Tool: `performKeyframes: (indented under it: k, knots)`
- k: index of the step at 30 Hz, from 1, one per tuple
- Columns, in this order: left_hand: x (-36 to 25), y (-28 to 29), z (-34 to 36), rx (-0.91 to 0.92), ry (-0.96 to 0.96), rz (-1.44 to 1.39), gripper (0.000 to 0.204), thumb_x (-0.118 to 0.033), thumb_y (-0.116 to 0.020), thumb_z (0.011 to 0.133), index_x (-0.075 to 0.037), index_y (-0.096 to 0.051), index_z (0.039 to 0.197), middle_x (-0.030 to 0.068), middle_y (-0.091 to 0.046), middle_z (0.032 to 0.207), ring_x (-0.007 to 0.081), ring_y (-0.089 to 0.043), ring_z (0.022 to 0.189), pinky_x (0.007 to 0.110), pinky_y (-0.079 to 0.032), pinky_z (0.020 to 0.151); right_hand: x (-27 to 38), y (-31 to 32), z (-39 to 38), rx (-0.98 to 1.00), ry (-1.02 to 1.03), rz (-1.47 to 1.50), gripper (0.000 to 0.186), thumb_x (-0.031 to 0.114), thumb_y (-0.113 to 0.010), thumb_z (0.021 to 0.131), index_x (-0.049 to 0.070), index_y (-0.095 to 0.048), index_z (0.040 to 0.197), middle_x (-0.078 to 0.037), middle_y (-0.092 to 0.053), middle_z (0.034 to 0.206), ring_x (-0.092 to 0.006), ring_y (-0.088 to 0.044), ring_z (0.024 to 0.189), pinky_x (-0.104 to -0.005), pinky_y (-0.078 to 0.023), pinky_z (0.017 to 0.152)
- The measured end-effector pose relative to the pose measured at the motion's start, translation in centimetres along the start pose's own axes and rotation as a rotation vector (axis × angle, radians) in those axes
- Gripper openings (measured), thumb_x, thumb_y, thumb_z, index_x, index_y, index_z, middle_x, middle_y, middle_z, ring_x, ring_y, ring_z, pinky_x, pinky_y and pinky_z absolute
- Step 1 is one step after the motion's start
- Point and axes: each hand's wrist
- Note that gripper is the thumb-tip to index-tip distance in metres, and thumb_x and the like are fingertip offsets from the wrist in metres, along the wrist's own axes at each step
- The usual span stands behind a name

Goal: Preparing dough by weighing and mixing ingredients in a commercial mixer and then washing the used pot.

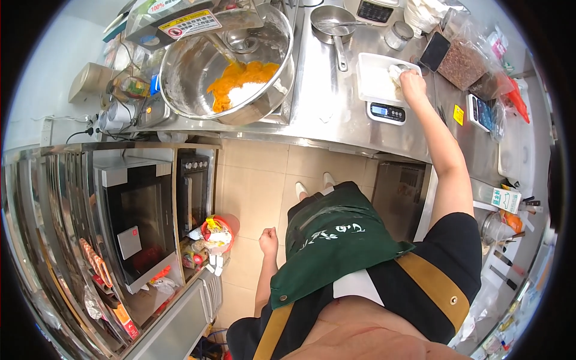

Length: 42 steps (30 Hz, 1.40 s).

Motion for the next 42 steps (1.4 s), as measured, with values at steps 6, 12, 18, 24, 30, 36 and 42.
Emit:
performKeyframes:
  k: [6, 12, 18, 24, 30, 36, 42]
  knots:
    - [1.6, 0.1, -0.5, 0.002, 0.018, 0.024, 0.023, -0.024, -0.056, 0.078, -0.002, -0.059, 0.073, 0.0134, -0.059, 0.06, 0.0264, -0.058, 0.056, 0.035, -0.045, 0.055, -0.2, -0.6, 0.2, -0.034, -0.037, -0.042, 0.014, 0.002, -0.051, 0.068, -0.005, -0.061, 0.076, -0.022, -0.059, 0.077, -0.0268, -0.063, 0.064, -0.0321, -0.052, 0.052]
    - [2.2, 0.4, -0.4, 0.022, 0.062, 0.046, 0.023, -0.025, -0.056, 0.078, -0.002, -0.059, 0.074, 0.0137, -0.059, 0.062, 0.0275, -0.059, 0.058, 0.036, -0.046, 0.056, -0.6, 0.0, -0.3, -0.101, -0.041, -0.127, 0.015, 0.001, -0.049, 0.07, -0.009, -0.057, 0.077, -0.023, -0.058, 0.076, -0.028, -0.062, 0.06, -0.0329, -0.052, 0.048]
    - [2.8, 0.4, 0.1, 0.049, 0.06, 0.045, 0.025, -0.026, -0.056, 0.078, -0.002, -0.059, 0.073, 0.014, -0.06, 0.063, 0.0281, -0.059, 0.059, 0.036, -0.046, 0.057, -1.3, 1.4, 0.5, -0.13, 0.003, -0.14, 0.016, 0.002, -0.05, 0.07, -0.01, -0.057, 0.077, -0.024, -0.057, 0.08, -0.0285, -0.062, 0.059, -0.0331, -0.052, 0.047]
    - [3.2, 0.4, 0.7, 0.065, 0.045, 0.034, 0.024, -0.026, -0.056, 0.078, -0.002, -0.058, 0.073, 0.0134, -0.059, 0.062, 0.0272, -0.059, 0.059, 0.035, -0.046, 0.056, -1.7, 1.3, 0.5, -0.181, -0.041, -0.216, 0.014, 0.003, -0.05, 0.07, -0.008, -0.058, 0.076, -0.024, -0.056, 0.079, -0.0281, -0.062, 0.058, -0.0326, -0.051, 0.046]
    - [3.6, 0.9, 0.7, 0.076, 0.055, 0.033, 0.024, -0.025, -0.056, 0.078, -0.002, -0.058, 0.073, 0.013, -0.06, 0.063, 0.0263, -0.059, 0.058, 0.035, -0.046, 0.056, 0.0, 2.3, -0.1, -0.128, -0.01, 0.038, 0.012, 0.004, -0.048, 0.07, -0.005, -0.057, 0.071, -0.021, -0.057, 0.076, -0.0329, -0.061, 0.061, -0.0388, -0.051, 0.052]
    - [4.6, 1.5, 0.7, 0.089, 0.059, 0.056, 0.025, -0.026, -0.056, 0.078, -0.002, -0.059, 0.074, 0.0138, -0.061, 0.065, 0.0274, -0.06, 0.061, 0.036, -0.046, 0.058, -0.5, 3.5, 0.0, -0.213, -0.174, 0.123, 0.013, 0.008, -0.048, 0.071, -0.001, -0.058, 0.071, -0.017, -0.058, 0.078, -0.0323, -0.061, 0.064, -0.0399, -0.05, 0.055]
    - [5.6, 2.1, 0.4, 0.118, 0.098, 0.087, 0.025, -0.027, -0.055, 0.078, -0.002, -0.06, 0.076, 0.0142, -0.062, 0.069, 0.028, -0.06, 0.065, 0.036, -0.047, 0.061, -0.4, 3.2, -0.2, -0.222, -0.191, 0.044, 0.018, 0.014, -0.046, 0.074, 0.002, -0.058, 0.07, -0.015, -0.057, 0.079, -0.0334, -0.06, 0.062, -0.0416, -0.049, 0.051]
Point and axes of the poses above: each hand's wrist, its own z-axis towards the middle knuckle, its own y-axis out of the back of the hand, x = y × z
